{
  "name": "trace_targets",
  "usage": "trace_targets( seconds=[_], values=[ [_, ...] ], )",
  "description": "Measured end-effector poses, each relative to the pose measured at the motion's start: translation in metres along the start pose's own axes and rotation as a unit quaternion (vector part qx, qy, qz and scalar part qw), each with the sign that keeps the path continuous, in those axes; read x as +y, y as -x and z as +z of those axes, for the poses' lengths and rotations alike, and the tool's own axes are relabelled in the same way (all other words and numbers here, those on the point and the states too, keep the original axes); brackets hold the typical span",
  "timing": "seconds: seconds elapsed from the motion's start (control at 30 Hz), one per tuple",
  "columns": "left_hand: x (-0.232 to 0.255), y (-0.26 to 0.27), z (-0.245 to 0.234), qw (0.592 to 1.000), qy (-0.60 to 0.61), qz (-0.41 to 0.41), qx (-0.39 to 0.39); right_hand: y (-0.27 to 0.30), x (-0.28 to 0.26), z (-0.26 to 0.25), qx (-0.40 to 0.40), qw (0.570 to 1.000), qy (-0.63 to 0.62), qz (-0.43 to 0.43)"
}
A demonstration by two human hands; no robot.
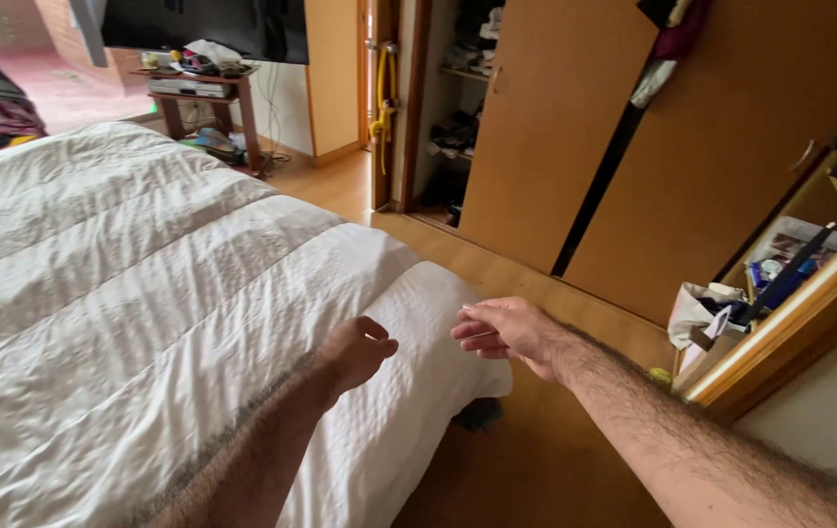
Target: Making a bed by fluffing pillows, arranging a stuffed toy, and straightening the duvet
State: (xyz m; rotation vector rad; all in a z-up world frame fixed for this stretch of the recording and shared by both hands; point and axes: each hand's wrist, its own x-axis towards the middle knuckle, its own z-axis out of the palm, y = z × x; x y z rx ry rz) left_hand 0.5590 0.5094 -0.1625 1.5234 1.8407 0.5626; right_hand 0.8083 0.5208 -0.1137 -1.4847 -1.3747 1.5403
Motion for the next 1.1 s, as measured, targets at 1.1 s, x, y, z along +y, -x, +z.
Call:
trace_targets(
  seconds=[1.1],
  values=[
    [0.059, -0.325, 0.081, 0.983, 0.003, -0.171, 0.071, -0.312, -0.085, -0.182, -0.007, 0.994, 0.104, 0.041]
  ],
)
